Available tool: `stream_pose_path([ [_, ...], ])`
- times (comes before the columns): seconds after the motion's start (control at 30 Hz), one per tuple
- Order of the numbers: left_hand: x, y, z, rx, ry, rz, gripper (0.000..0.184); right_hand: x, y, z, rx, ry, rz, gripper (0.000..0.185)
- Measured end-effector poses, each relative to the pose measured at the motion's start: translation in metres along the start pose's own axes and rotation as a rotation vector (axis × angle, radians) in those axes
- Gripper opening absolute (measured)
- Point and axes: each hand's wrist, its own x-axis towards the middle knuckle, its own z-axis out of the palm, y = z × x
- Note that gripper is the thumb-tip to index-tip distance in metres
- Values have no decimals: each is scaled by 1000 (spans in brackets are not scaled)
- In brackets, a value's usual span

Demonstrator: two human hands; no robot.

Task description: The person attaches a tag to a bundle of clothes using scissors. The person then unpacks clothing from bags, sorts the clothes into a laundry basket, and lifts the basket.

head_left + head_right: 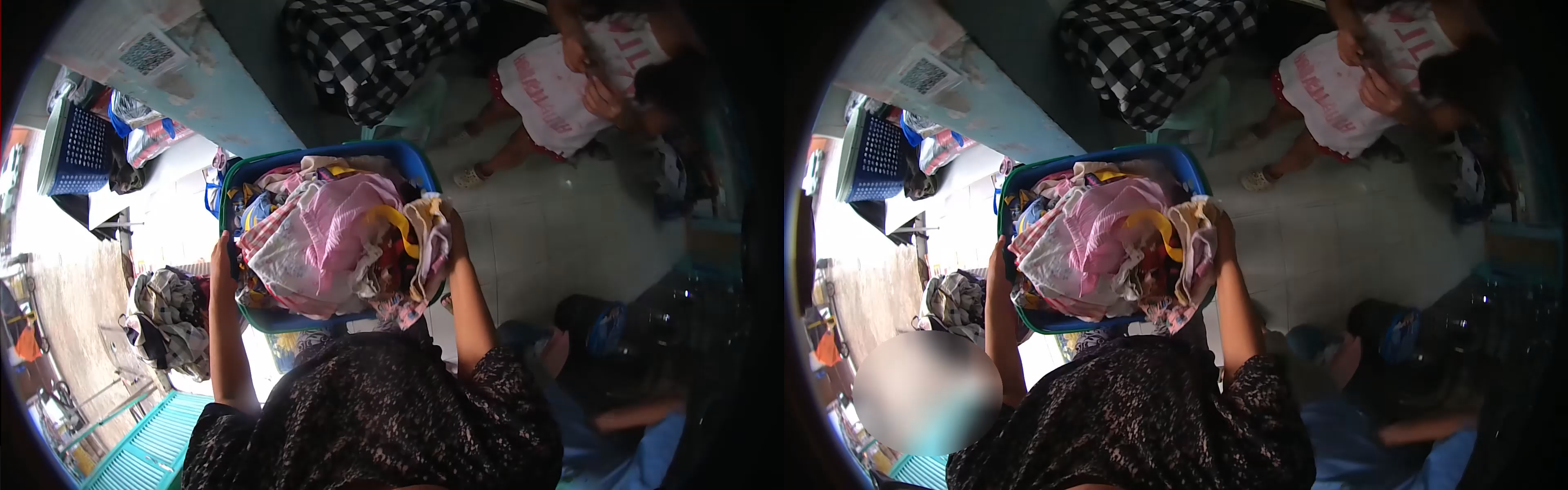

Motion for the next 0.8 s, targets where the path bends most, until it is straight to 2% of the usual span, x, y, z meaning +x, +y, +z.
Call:
stream_pose_path([
  [0.07,-16,11,14,63,-3,37,30,-14,-10,4,-23,-15,-50,31],
  [0.1,-16,4,23,172,111,204,30,-22,-16,-9,119,-57,-34,30],
  [0.13,-31,4,49,189,110,163,29,-31,-22,-23,260,-97,-13,29],
  [0.17,-48,10,81,199,109,128,28,-31,-16,-54,86,-45,-134,35],
  [0.2,-57,9,105,190,71,86,26,-50,-35,-67,495,158,81,36],
  [0.23,-67,4,132,265,45,197,24,-60,-44,-87,529,252,104,36],
  [0.3,-75,-2,181,273,-16,93,24,-79,-55,-134,412,369,85,36],
  [0.37,-82,-11,225,414,-112,81,26,-99,-61,-177,325,483,78,37],
  [0.43,-90,-13,273,376,-217,-42,28,-114,-64,-218,248,590,87,37],
  [0.5,-69,-47,298,453,-330,84,43,-120,-65,-251,193,680,94,37],
  [0.57,-59,-52,332,664,-360,121,49,-119,-61,-272,157,741,103,38],
  [0.63,-35,-80,358,707,-400,219,52,-113,-51,-296,144,790,105,38],
  [0.8,32,-142,410,749,-441,162,49,-79,-18,-326,153,843,90,39],
])
